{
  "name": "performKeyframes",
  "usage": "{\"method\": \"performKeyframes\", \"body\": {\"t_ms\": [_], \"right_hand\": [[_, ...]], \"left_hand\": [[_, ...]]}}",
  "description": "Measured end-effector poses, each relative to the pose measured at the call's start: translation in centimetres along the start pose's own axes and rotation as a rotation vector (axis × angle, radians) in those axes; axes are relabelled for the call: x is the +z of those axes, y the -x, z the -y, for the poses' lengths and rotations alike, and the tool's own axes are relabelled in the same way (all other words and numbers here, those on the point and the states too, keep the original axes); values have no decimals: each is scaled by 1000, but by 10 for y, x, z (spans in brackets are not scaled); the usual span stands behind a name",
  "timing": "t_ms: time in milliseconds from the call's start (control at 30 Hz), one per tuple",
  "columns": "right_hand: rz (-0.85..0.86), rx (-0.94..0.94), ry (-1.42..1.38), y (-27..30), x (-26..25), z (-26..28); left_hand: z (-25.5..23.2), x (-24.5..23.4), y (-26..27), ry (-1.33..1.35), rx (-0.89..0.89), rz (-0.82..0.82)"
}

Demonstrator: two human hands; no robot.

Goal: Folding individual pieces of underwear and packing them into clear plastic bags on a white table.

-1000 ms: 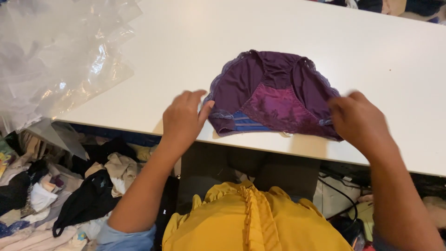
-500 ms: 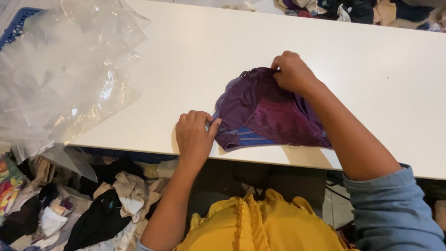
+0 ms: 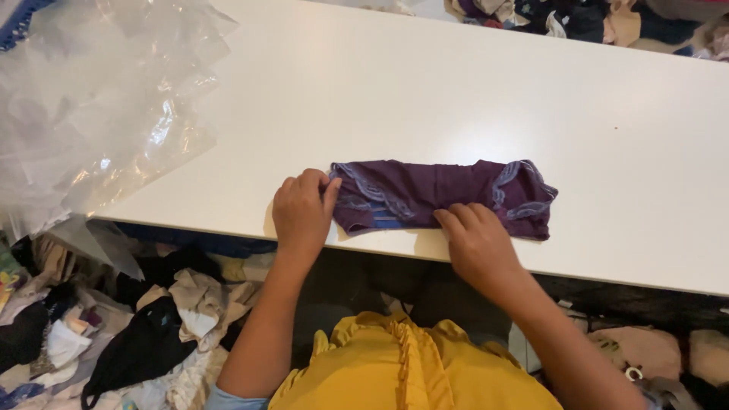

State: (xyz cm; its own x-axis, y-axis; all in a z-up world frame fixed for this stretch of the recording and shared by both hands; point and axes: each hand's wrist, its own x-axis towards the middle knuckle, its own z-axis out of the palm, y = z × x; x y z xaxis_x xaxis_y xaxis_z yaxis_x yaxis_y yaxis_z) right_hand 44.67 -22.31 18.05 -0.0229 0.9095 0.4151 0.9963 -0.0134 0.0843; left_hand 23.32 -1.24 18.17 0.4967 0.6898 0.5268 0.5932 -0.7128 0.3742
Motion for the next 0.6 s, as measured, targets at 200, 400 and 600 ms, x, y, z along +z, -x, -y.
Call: {"method": "performKeyframes", "body": {"t_ms": [200, 400, 600], "right_hand": [[-345, 171, -178, 23, -14, -12], [-358, 613, 110, 87, -25, -81], [15, 1016, -161, 73, -63, -75]], "left_hand": [[-46, -38, -17, 497, -269, 210], [-106, -16, -54, 619, -147, 300], [-182, 10, -71, 547, -87, 723]]}}
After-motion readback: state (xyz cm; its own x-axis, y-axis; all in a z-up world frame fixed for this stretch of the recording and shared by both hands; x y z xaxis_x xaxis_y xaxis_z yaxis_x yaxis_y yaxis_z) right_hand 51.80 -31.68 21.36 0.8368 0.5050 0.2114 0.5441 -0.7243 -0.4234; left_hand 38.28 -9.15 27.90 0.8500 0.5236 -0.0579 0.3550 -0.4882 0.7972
